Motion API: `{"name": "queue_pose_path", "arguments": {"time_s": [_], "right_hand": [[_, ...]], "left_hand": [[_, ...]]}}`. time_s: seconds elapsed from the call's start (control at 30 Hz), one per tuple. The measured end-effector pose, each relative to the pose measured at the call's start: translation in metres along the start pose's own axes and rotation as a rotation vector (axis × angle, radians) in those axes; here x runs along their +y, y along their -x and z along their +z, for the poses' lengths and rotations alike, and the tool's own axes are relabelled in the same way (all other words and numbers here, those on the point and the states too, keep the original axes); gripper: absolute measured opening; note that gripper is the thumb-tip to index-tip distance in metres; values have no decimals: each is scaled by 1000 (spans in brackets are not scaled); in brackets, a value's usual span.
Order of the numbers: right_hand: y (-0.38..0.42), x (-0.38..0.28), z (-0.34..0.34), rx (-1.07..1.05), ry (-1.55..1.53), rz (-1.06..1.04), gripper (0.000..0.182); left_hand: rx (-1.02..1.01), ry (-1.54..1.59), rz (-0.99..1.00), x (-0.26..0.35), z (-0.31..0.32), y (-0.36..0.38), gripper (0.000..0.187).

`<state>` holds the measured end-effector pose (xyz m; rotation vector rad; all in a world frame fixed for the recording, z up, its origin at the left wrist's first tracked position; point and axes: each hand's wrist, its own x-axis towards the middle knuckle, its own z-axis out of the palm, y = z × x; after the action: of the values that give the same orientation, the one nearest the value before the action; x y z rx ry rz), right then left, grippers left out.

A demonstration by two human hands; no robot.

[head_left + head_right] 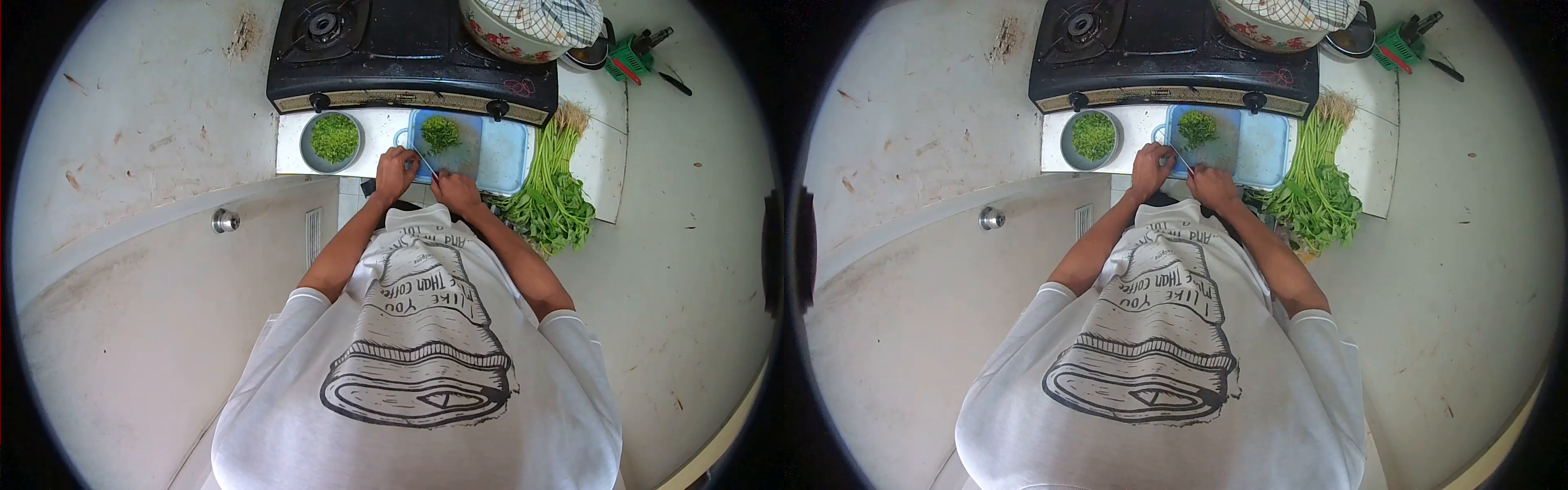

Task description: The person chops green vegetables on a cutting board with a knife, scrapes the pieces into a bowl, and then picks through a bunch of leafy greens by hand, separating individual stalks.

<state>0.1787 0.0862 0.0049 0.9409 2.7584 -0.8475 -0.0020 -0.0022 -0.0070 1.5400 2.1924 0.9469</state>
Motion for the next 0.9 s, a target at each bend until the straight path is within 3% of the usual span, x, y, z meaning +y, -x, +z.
{"name": "queue_pose_path", "arguments": {"time_s": [0.37,0.47,0.9], "right_hand": [[-8,1,8,8,-13,5,43],[-8,-5,-2,-79,16,52,41],[-10,0,2,-57,10,48,43]], "left_hand": [[-55,76,44,-14,-10,1,18],[-96,65,59,-17,-14,-3,18],[-202,10,159,-13,-24,-18,12]]}}
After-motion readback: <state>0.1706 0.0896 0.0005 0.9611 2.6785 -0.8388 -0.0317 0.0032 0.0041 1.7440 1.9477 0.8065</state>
